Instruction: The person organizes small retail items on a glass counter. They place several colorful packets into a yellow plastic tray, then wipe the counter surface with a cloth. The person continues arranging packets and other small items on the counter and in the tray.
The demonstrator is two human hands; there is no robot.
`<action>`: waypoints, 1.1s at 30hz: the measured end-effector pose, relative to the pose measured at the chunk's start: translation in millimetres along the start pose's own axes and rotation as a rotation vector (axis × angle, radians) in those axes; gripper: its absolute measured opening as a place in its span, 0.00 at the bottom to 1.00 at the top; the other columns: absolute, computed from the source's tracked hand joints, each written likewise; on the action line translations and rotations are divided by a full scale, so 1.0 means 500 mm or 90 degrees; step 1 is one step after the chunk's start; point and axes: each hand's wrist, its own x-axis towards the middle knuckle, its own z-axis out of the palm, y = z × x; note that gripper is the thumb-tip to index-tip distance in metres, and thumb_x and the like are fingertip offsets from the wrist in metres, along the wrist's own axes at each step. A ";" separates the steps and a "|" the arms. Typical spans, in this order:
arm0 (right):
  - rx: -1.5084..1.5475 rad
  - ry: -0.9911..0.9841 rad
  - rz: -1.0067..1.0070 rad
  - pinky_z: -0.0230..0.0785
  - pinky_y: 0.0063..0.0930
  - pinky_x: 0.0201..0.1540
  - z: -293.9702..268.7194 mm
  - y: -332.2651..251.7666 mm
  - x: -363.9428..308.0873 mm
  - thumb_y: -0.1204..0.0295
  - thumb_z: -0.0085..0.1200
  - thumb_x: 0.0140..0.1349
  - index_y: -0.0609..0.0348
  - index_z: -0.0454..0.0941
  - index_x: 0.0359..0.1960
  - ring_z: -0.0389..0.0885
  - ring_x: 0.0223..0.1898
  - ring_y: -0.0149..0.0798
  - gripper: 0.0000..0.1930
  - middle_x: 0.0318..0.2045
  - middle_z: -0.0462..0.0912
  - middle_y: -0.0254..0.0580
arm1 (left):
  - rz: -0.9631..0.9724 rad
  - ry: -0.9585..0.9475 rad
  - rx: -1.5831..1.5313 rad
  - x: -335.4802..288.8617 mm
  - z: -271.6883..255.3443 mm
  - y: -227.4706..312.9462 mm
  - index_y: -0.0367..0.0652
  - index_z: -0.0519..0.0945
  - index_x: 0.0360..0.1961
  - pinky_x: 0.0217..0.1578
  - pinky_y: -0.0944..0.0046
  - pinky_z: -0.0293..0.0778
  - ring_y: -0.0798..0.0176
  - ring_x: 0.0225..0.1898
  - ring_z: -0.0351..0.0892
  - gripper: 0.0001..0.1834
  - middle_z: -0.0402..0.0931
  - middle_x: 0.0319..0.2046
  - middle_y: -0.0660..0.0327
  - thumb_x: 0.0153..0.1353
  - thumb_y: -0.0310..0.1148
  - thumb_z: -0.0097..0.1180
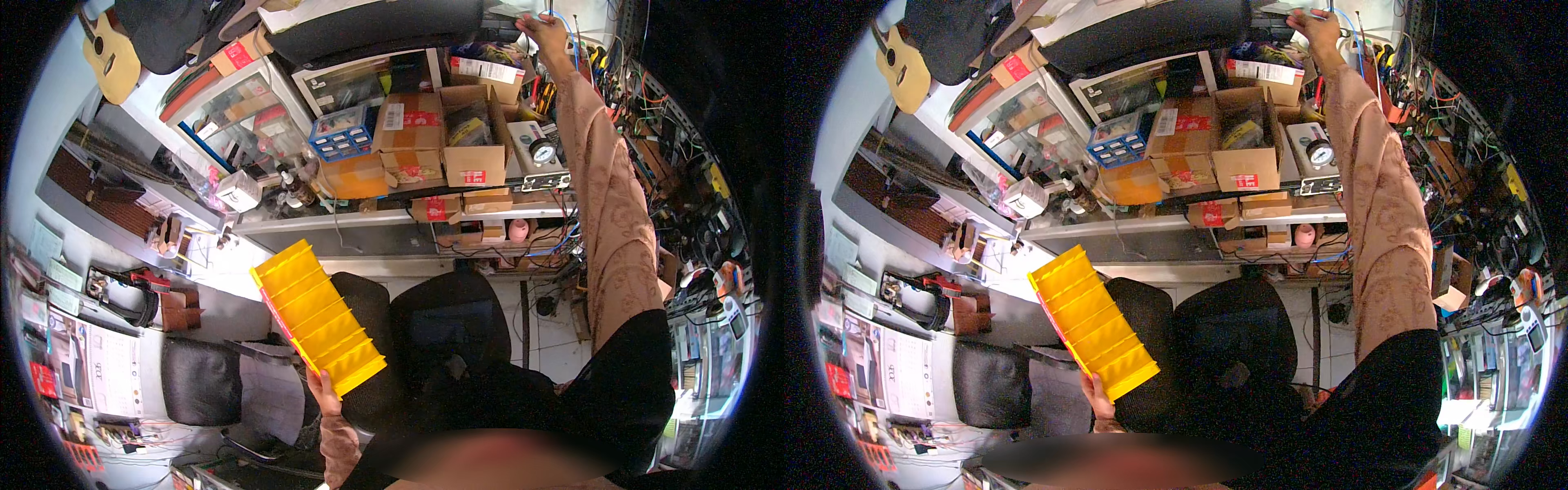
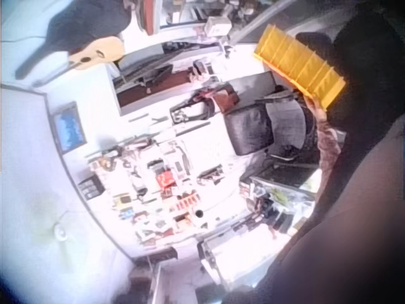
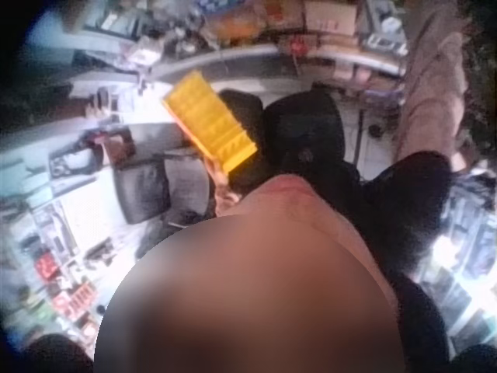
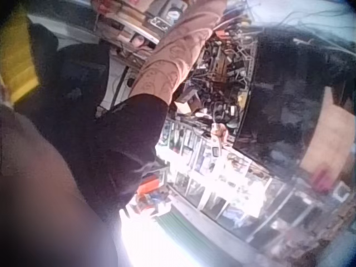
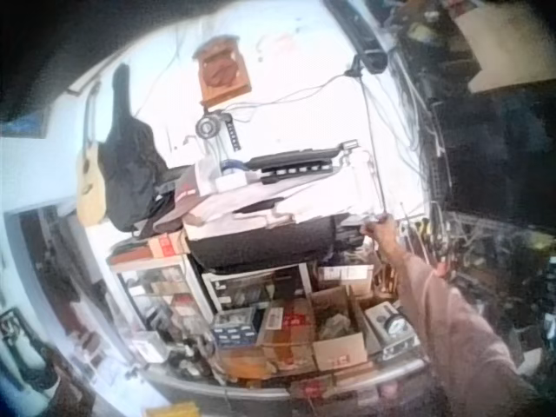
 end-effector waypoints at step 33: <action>-0.674 0.001 -0.112 0.73 0.41 0.45 0.008 0.009 0.078 0.54 0.59 0.54 0.60 0.85 0.38 0.84 0.39 0.55 0.21 0.32 0.84 0.57 | 0.014 0.000 0.008 -0.004 0.029 0.035 0.35 0.66 0.62 0.54 0.66 0.66 0.66 0.52 0.71 0.27 0.73 0.53 0.61 0.67 0.38 0.55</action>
